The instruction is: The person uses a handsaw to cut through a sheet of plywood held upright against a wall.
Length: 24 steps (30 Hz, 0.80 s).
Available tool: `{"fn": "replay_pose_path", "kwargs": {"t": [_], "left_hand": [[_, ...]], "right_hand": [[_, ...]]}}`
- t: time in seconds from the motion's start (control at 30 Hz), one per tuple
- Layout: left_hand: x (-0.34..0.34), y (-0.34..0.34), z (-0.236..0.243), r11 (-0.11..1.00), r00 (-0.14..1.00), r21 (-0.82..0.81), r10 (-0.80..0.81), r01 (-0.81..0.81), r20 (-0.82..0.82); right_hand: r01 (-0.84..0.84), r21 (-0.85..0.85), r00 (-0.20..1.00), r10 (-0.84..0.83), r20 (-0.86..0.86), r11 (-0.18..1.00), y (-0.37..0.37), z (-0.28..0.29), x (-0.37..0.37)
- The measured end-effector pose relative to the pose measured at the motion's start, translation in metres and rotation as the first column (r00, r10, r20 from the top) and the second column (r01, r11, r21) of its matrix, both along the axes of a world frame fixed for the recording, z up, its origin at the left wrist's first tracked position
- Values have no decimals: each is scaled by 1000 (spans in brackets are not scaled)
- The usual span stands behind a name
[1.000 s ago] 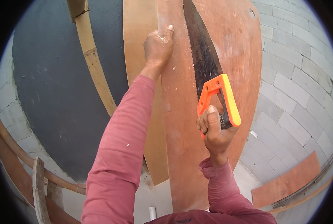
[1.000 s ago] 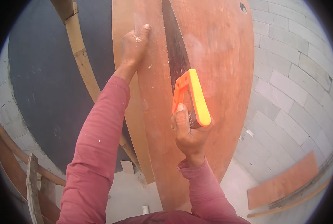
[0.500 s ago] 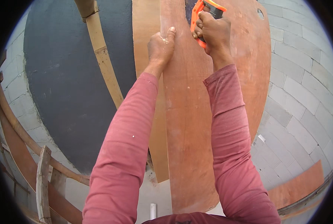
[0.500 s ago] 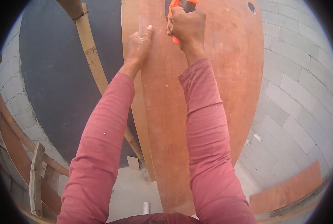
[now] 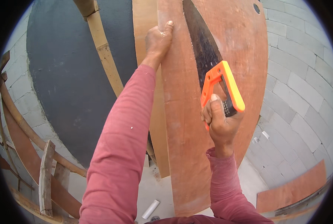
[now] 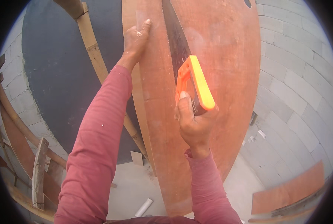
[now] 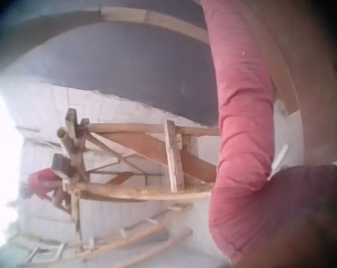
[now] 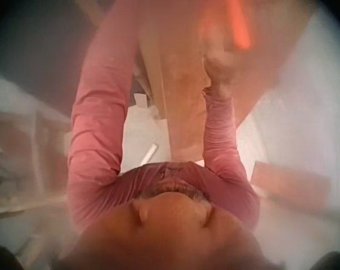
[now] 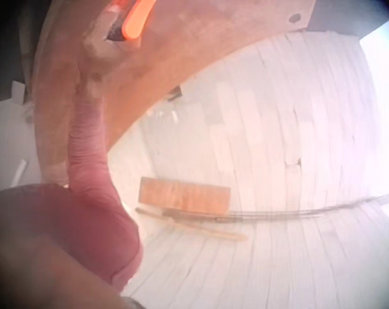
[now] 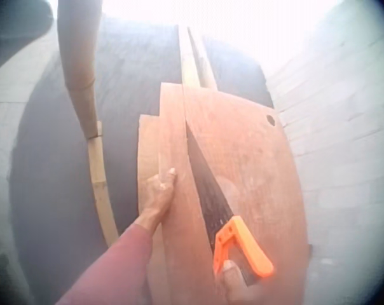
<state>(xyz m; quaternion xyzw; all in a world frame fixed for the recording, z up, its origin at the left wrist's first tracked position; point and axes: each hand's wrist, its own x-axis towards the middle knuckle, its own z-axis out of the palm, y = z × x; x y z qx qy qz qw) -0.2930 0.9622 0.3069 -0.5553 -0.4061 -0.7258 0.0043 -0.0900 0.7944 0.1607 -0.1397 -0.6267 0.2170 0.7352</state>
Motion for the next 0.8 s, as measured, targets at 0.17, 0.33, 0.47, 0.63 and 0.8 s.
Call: {"fn": "replay_pose_path", "kwargs": {"t": [0.17,0.33,0.47,0.63,0.8], "left_hand": [[2,1,5,999,999,-13,-47,47,7],[4,1,5,998,999,30,-52,52,5],[-2,-1,-2,995,998,-77,-64,65,9],[-23,3,9,997,998,72,35,-32,-48],[14,4,5,995,995,-26,-98,97,-23]], "right_hand": [[48,21,999,-48,-2,999,-10,1,-3],[-46,83,998,49,-29,995,83,170,-49],[137,160,990,-137,-8,978,75,89,-48],[117,25,993,-117,-23,993,-22,-23,-31],[215,306,977,-208,-56,928,80,122,-50]]}}
